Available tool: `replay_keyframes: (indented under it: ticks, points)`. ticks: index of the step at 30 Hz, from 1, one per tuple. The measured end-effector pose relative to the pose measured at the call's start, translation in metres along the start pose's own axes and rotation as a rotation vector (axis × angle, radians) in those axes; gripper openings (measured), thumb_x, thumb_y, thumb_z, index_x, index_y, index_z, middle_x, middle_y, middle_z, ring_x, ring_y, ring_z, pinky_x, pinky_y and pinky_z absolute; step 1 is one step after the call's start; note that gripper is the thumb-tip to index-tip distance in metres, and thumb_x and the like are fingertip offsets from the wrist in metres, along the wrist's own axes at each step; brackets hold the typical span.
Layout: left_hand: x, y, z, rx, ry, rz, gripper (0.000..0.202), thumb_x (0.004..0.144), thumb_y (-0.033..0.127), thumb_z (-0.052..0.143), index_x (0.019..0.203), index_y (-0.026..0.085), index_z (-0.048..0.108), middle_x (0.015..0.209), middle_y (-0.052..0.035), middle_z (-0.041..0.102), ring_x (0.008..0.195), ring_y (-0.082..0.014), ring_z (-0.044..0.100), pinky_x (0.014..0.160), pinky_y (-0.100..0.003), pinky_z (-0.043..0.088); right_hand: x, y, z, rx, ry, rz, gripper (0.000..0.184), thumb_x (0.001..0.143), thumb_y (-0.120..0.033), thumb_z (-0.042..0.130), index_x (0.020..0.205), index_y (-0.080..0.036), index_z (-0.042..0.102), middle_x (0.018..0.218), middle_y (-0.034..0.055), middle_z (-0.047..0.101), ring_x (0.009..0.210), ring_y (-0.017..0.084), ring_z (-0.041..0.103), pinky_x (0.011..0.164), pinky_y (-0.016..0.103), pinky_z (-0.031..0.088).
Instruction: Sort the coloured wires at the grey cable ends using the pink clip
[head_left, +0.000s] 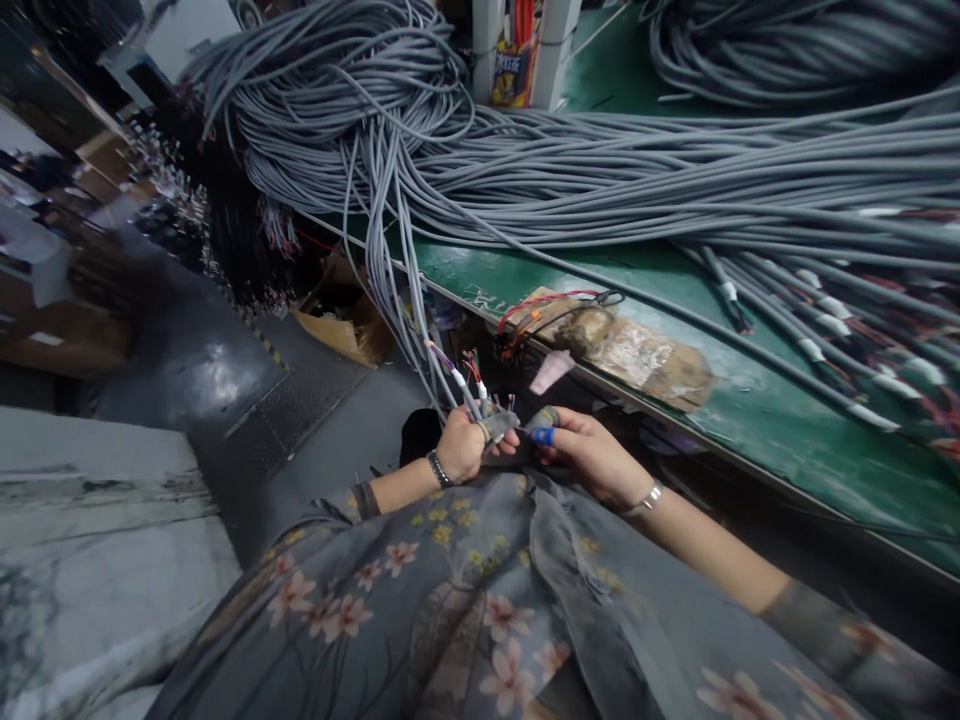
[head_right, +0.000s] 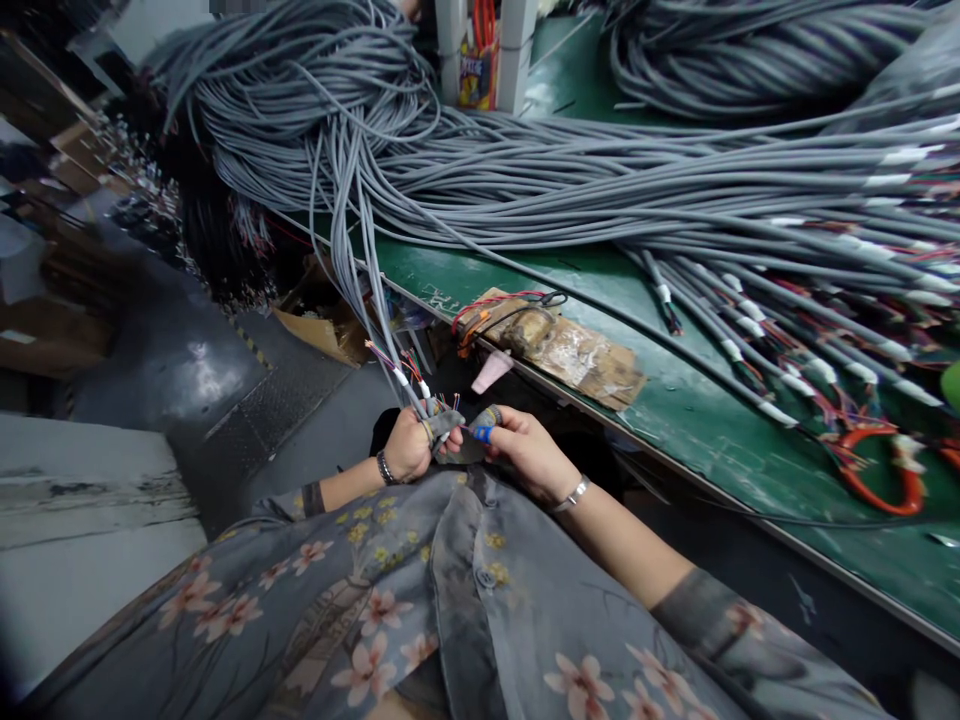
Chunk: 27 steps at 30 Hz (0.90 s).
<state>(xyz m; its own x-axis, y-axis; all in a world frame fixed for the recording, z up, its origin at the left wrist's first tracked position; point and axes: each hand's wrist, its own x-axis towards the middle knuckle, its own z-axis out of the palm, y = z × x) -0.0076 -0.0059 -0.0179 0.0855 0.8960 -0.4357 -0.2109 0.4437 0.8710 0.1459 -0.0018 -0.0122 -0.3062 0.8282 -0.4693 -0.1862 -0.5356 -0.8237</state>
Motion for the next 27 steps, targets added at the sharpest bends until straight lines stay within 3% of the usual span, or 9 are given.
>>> replay_keyframes:
  ticks: [8,14,20,27]
  points:
    - [0.000,-0.005,-0.002,0.085,-0.093,-0.015,0.051,0.052,0.056,0.078,0.054,0.014,0.050,0.046,-0.0011,0.057,0.038,-0.0076,0.050,0.038,-0.018,0.033,0.006,-0.006,0.003,-0.059,-0.011,-0.079,0.042,0.050,-0.048,0.084,0.073,-0.018,0.065,0.063,-0.0016,0.061,0.053,0.009,0.048,0.051,0.023,0.038]
    - [-0.001,-0.002,0.000,0.131,-0.093,-0.081,0.044,0.054,0.049,0.080,0.062,0.014,0.054,0.045,0.0013,0.055,0.040,-0.0089,0.053,0.040,-0.017,0.035,0.009,-0.001,0.004,-0.130,0.036,-0.085,0.043,0.049,-0.052,0.083,0.065,-0.018,0.061,0.056,-0.0028,0.058,0.050,0.008,0.045,0.050,0.023,0.037]
    - [0.000,0.004,0.001,0.218,-0.225,-0.138,0.041,0.054,0.044,0.082,0.059,0.013,0.055,0.048,-0.0005,0.059,0.041,-0.0088,0.053,0.042,-0.019,0.038,0.006,0.004,0.005,-0.179,0.064,-0.144,0.044,0.049,-0.055,0.081,0.063,-0.019,0.059,0.056,-0.0027,0.058,0.050,0.009,0.047,0.050,0.025,0.040]
    - [0.001,-0.002,-0.002,0.135,-0.151,-0.089,0.047,0.057,0.054,0.077,0.055,0.013,0.053,0.045,-0.0006,0.056,0.039,-0.0085,0.051,0.040,-0.018,0.033,0.009,0.000,0.006,-0.193,0.113,-0.156,0.049,0.045,-0.060,0.081,0.059,-0.018,0.059,0.053,-0.0028,0.055,0.047,0.008,0.042,0.047,0.024,0.037]
